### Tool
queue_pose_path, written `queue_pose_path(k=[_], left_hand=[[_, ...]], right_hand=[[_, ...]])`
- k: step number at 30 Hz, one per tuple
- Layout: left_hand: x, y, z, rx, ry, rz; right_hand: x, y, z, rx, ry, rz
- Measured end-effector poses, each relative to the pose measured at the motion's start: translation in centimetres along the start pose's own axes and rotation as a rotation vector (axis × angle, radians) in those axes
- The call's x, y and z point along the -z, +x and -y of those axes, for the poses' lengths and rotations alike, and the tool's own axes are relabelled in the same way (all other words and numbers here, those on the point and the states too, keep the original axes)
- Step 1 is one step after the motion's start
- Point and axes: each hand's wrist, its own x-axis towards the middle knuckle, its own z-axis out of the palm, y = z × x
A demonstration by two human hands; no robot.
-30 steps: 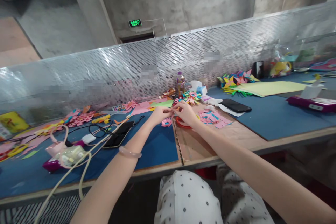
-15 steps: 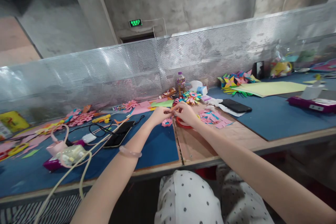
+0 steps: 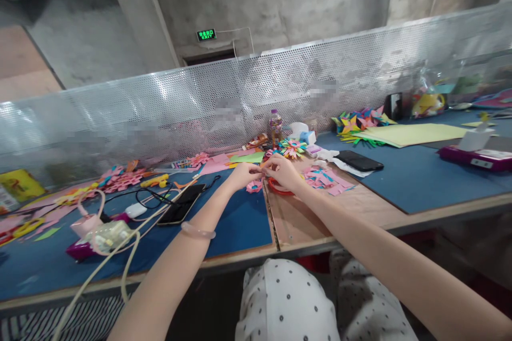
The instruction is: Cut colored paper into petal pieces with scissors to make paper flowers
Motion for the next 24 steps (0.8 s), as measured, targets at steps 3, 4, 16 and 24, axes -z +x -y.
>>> queue_pose_path(k=[3,4,16,24], left_hand=[[0.1,0.0,-0.1,0.004,-0.017,0.006],[0.1,0.0,-0.1,0.002,-0.026,0.010],[0.0,-0.1,-0.5,0.038,-0.045,0.003],[-0.1,-0.3,-1.1,0.101,-0.025,0.020]], right_hand=[[-0.1,0.1,-0.2,-0.040,-0.005,-0.017],[-0.1,0.1,-0.3,-0.054,-0.011,-0.026],[-0.2,0.0,0.0,-0.034,-0.012,-0.025],[0.0,0.0,-0.1,0.000,0.000,-0.017]])
